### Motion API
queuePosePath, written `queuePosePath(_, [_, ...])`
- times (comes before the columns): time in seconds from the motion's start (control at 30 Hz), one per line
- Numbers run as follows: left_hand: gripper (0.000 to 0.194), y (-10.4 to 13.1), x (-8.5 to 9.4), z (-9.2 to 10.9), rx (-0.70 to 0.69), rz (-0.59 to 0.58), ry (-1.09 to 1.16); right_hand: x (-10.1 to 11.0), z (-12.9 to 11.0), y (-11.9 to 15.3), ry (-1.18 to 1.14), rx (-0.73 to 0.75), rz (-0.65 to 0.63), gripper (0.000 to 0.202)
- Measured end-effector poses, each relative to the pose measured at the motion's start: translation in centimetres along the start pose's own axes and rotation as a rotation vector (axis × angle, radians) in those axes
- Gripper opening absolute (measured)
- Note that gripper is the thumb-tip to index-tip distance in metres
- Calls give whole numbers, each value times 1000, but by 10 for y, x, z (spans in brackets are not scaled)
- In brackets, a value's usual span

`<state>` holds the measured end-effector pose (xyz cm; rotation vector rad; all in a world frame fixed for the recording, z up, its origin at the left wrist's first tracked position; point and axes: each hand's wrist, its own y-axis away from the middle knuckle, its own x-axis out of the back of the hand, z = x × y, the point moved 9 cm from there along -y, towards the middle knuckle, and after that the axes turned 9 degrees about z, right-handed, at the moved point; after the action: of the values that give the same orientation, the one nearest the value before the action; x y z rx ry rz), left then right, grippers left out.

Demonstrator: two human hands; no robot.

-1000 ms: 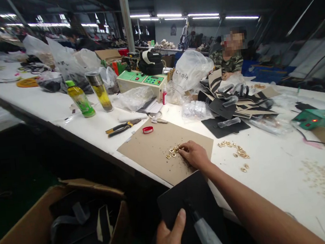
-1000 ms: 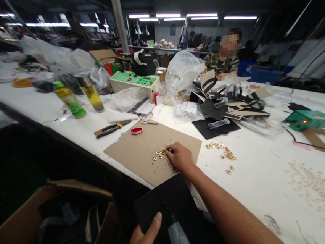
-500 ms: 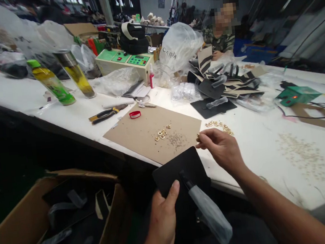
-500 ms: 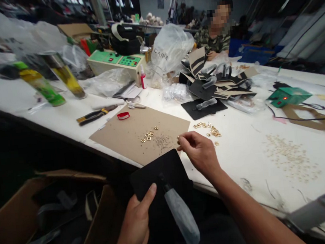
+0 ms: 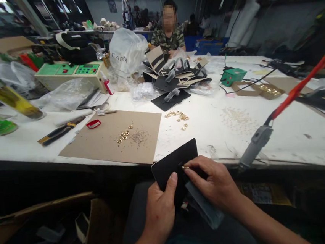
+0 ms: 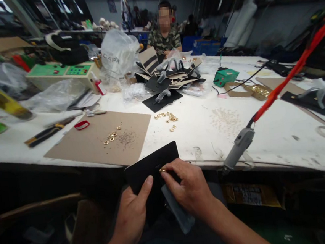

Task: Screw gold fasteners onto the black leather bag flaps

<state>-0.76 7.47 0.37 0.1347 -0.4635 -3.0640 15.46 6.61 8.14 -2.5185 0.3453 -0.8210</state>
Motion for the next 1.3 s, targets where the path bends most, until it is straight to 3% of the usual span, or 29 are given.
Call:
queuePosePath(0.17, [50,18,-21,9,-48,-29,-89,21,-2,11,63,76,50,9])
queuePosePath(0.33, [43,29,-36,13,-185,-53,-214,39,2,21,95,106,110,12])
queuePosePath(0.6, [51,41,-50,9,-225,-113,-248,60,-8,34,204,101,357,9])
queuePosePath(0.7, [56,45,-47,15,-222,-76,-205,55,-12,41,182,86,335,21])
queuePosePath(0.87, [83,55,-49,26,-260,-154,-43,45,-17,57,105,44,142,63])
queuePosePath(0.97, [89,60,-46,23,-279,-132,2,41,-19,65,122,52,90,79])
queuePosePath(1.13, [70,66,-40,21,-343,-115,30,41,-17,67,148,60,214,56])
queuePosePath(1.3, [32,51,-17,23,-306,-67,6,43,-30,66,-27,167,123,56])
